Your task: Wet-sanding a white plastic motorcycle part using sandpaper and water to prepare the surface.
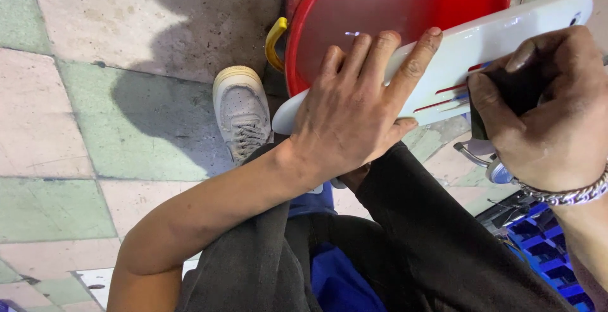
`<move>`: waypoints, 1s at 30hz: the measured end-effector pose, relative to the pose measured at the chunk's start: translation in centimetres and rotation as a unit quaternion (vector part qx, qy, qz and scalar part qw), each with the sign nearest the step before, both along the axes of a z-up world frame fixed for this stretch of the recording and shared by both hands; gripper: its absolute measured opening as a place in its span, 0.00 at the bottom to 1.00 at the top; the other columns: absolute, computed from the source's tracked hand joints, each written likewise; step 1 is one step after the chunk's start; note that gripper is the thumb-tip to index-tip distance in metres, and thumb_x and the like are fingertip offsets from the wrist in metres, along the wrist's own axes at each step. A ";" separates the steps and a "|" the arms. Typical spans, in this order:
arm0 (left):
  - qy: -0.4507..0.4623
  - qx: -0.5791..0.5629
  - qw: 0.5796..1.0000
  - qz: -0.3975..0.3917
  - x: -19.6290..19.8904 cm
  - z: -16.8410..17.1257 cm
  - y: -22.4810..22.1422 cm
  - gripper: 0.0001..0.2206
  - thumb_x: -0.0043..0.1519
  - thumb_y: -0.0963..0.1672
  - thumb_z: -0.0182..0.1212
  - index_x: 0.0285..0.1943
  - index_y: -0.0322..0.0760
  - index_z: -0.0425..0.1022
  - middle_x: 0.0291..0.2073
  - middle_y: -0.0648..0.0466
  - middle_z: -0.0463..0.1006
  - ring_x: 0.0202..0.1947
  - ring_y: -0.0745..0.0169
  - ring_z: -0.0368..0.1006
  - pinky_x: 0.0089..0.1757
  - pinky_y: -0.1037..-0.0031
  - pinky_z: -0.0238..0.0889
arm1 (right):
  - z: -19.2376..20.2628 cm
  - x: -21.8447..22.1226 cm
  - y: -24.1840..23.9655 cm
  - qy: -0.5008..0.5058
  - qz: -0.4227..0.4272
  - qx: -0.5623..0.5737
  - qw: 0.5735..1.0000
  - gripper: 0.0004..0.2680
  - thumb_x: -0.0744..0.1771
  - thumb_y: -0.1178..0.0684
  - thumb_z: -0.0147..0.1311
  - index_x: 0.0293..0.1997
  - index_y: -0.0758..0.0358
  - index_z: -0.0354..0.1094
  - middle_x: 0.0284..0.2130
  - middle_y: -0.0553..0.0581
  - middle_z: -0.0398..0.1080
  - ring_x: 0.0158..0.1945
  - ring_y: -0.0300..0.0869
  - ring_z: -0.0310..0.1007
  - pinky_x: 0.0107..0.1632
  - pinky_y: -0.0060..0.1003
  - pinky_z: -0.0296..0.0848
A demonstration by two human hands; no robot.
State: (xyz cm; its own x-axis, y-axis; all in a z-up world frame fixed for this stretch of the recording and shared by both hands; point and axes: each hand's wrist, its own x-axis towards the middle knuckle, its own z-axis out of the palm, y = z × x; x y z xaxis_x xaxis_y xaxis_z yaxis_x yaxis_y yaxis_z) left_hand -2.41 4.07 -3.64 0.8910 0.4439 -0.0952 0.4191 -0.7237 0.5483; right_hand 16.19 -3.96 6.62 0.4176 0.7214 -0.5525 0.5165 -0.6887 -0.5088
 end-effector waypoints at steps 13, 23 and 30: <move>-0.002 0.021 1.000 0.000 0.0 0.2 0.2 0.56 0.57 0.69 0.81 0.80 0.46 0.50 0.59 0.54 0.70 0.55 0.60 0.70 0.47 0.68 0.65 | 0.0 4.0 -1.5 -0.093 0.295 -0.008 0.951 0.07 0.74 0.70 0.61 0.48 0.73 0.63 0.37 0.65 0.72 0.34 0.49 0.74 0.31 0.39 0.71; -0.002 0.012 1.000 0.001 0.1 0.6 0.5 0.56 0.54 0.69 0.83 0.79 0.46 0.52 0.57 0.53 0.70 0.55 0.59 0.70 0.46 0.68 0.64 | -1.3 4.6 -1.9 -0.025 0.233 0.037 0.971 0.09 0.75 0.74 0.58 0.45 0.76 0.57 0.44 0.70 0.71 0.46 0.56 0.75 0.45 0.46 0.71; 0.003 0.005 1.000 -0.021 -0.3 0.7 0.2 0.57 0.55 0.69 0.83 0.81 0.44 0.49 0.56 0.52 0.68 0.55 0.59 0.70 0.44 0.70 0.64 | -1.8 11.6 -11.5 -0.031 -0.001 -0.104 0.994 0.15 0.82 0.48 0.45 0.61 0.77 0.60 0.50 0.69 0.65 0.51 0.58 0.70 0.52 0.51 0.68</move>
